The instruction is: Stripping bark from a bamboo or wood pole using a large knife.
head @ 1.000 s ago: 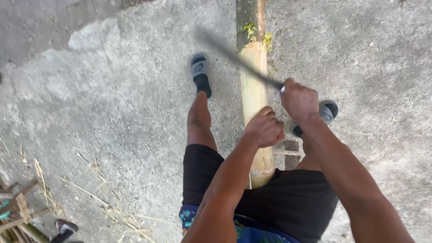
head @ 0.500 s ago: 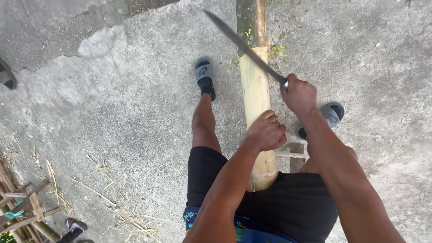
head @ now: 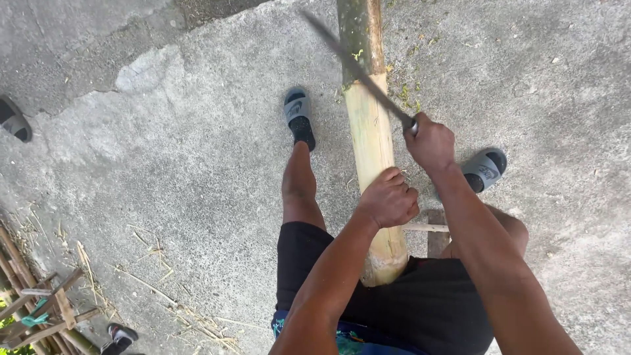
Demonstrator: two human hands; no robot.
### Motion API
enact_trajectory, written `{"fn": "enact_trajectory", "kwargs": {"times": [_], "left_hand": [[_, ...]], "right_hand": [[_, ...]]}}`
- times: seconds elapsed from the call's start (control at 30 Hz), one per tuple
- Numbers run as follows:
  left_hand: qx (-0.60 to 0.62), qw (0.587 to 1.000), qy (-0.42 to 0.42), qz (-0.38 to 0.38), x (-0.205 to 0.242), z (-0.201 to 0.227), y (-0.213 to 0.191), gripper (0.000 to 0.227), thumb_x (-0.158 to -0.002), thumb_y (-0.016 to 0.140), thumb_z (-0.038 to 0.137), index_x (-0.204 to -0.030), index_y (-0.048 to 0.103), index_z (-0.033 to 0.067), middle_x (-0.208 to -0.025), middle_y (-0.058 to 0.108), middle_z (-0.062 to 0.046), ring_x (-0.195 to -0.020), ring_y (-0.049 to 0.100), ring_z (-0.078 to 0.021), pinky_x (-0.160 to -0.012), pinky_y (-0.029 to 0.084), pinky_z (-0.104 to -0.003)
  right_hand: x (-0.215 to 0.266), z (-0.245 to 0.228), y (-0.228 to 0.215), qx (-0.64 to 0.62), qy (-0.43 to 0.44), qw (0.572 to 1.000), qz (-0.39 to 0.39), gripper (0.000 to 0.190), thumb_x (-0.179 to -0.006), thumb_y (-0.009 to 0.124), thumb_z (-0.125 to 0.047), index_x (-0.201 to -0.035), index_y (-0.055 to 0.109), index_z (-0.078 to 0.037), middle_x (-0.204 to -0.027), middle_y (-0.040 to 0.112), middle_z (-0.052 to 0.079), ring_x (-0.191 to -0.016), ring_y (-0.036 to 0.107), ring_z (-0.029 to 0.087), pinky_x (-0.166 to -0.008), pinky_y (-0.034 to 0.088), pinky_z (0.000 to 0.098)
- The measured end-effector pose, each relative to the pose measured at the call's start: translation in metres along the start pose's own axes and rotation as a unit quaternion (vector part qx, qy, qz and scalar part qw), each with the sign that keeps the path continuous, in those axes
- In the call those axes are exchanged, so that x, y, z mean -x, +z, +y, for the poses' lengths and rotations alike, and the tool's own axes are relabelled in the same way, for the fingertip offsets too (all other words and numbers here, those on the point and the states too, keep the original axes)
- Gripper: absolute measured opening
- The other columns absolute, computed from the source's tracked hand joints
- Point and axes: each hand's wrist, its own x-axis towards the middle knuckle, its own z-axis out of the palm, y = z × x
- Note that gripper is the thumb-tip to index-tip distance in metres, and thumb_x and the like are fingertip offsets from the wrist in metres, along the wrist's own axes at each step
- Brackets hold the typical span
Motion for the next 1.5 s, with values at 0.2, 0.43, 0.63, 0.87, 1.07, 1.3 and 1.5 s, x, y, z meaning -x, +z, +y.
{"fn": "enact_trajectory", "kwargs": {"times": [0.2, 0.43, 0.63, 0.87, 1.07, 1.3, 1.5], "left_hand": [[-0.001, 0.999, 0.010, 0.051, -0.003, -0.004, 0.004, 0.027, -0.084, 0.063, 0.029, -0.064, 0.068, 0.0112, -0.065, 0.069, -0.006, -0.078, 0.065, -0.0215, -0.103, 0.041, -0.036], [-0.005, 1.000, 0.008, 0.020, -0.001, -0.002, 0.000, 0.028, -0.085, 0.063, 0.027, -0.062, 0.067, 0.0112, -0.063, 0.068, -0.006, -0.074, 0.064, -0.0212, -0.102, 0.041, -0.036], [-0.003, 0.998, 0.012, 0.063, -0.002, -0.003, -0.003, 0.025, -0.080, 0.064, 0.027, -0.061, 0.067, 0.0109, -0.061, 0.067, -0.007, -0.074, 0.064, -0.0218, -0.102, 0.042, -0.035], [-0.018, 1.000, 0.006, 0.003, -0.006, -0.006, -0.008, 0.030, -0.086, 0.063, 0.029, -0.062, 0.067, 0.0113, -0.061, 0.067, -0.007, -0.071, 0.063, -0.0206, -0.098, 0.041, -0.035], [-0.014, 1.000, 0.012, 0.023, -0.005, -0.006, -0.011, 0.028, -0.085, 0.063, 0.027, -0.062, 0.067, 0.0112, -0.060, 0.066, -0.007, -0.070, 0.063, -0.0202, -0.099, 0.042, -0.034], [-0.004, 1.000, 0.011, 0.012, -0.002, -0.004, -0.007, 0.028, -0.086, 0.064, 0.026, -0.062, 0.067, 0.0108, -0.061, 0.066, -0.007, -0.070, 0.063, -0.0200, -0.099, 0.042, -0.034], [0.008, 0.996, 0.026, 0.083, -0.002, -0.005, -0.004, 0.026, -0.084, 0.064, 0.027, -0.065, 0.068, 0.0107, -0.063, 0.067, -0.008, -0.074, 0.064, -0.0213, -0.105, 0.041, -0.036]], "right_hand": [[-0.005, 0.003, 0.011, -0.057, 0.040, 0.997, 0.017, 0.024, -0.100, 0.069, -0.026, -0.089, 0.063, -0.006, -0.063, 0.066, 0.015, -0.057, 0.067, 0.035, -0.057, 0.054, 0.0489], [0.003, 0.007, 0.022, -0.037, -0.041, 0.998, 0.021, 0.020, -0.098, 0.069, -0.024, -0.090, 0.064, -0.006, -0.058, 0.063, 0.015, -0.052, 0.065, 0.036, -0.053, 0.052, 0.0482], [0.003, -0.002, 0.023, -0.014, -0.041, 0.998, -0.043, 0.021, -0.102, 0.067, -0.023, -0.089, 0.063, -0.006, -0.058, 0.063, 0.013, -0.048, 0.067, 0.031, -0.050, 0.053, 0.0471], [-0.002, -0.006, 0.015, -0.038, -0.048, 0.998, 0.019, 0.019, -0.096, 0.072, -0.023, -0.089, 0.065, -0.006, -0.060, 0.064, 0.015, -0.054, 0.067, 0.036, -0.055, 0.053, 0.0491], [-0.007, 0.000, 0.015, -0.051, -0.020, 0.998, 0.042, 0.023, -0.099, 0.072, -0.024, -0.086, 0.064, -0.007, -0.060, 0.063, 0.012, -0.053, 0.066, 0.032, -0.052, 0.053, 0.0453], [-0.009, 0.001, 0.021, -0.089, 0.011, 0.993, 0.079, 0.024, -0.100, 0.073, -0.025, -0.086, 0.064, -0.006, -0.061, 0.064, 0.010, -0.052, 0.065, 0.029, -0.050, 0.052, 0.0428], [-0.009, 0.012, 0.033, -0.074, 0.016, 0.996, 0.049, 0.024, -0.099, 0.074, -0.027, -0.089, 0.067, -0.006, -0.061, 0.064, 0.013, -0.053, 0.065, 0.031, -0.051, 0.052, 0.0432]]}}
